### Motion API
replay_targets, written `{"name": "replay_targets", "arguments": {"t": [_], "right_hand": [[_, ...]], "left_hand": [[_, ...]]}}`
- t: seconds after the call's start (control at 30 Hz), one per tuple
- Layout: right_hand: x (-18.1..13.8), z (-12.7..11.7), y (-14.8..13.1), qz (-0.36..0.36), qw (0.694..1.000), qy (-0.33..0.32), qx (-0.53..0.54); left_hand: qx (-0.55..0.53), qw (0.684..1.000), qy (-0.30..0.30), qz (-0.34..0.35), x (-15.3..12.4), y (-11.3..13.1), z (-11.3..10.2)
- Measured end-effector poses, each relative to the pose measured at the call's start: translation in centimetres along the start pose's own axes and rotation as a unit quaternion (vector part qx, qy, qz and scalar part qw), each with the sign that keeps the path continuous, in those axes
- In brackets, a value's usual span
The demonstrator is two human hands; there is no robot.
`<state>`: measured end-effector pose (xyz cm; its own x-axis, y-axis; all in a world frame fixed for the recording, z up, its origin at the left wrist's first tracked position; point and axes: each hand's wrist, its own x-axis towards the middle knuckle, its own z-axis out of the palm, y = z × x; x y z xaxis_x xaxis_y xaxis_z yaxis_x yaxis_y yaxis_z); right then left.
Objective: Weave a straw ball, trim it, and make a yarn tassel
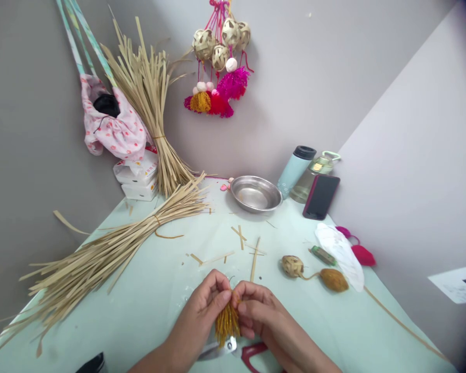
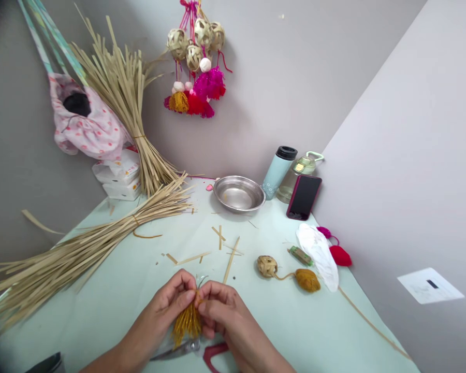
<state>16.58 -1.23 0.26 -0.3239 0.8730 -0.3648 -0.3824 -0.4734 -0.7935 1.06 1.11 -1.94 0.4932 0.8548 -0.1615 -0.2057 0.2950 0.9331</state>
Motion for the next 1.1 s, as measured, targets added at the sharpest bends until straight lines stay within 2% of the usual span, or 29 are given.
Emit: {"name": "replay_targets", "arguments": {"t": [0.1,0.3,0.43,0.6,0.77,0.9,0.97,1.1], "right_hand": [[0.0,-0.2,-0.3,0.008,0.999,-0.013,0.038],[0.2,-0.6,-0.6,-0.011,0.994,-0.020,0.102],[0.4,-0.8,-0.7,-0.022,0.992,-0.014,0.124],[0.5,-1.1,-1.1,-0.067,0.990,-0.005,0.124],[0.0,-0.9,-1.6,-0.102,0.994,0.037,0.027],[-0.1,-1.0,-1.6,-0.106,0.977,0.106,-0.150],[-0.2,-1.0,-1.4,-0.108,0.962,0.111,-0.226],[-0.3,-0.7,-1.0,-0.123,0.945,0.092,-0.288]], "left_hand": [[0.014,1.000,-0.002,0.010,-0.1,0.0,-0.1],[-0.049,0.998,-0.043,0.014,0.1,-0.2,0.0],[-0.118,0.988,-0.097,0.009,0.2,0.0,0.3],[-0.076,0.991,-0.112,0.013,0.1,0.0,0.4],[-0.041,0.995,-0.089,-0.025,0.1,0.2,0.1],[-0.010,0.999,-0.026,-0.037,0.1,0.6,0.0],[-0.006,0.999,-0.014,-0.038,0.0,0.7,-0.1],[0.001,1.000,-0.003,-0.025,-0.1,0.9,-0.1]]}}
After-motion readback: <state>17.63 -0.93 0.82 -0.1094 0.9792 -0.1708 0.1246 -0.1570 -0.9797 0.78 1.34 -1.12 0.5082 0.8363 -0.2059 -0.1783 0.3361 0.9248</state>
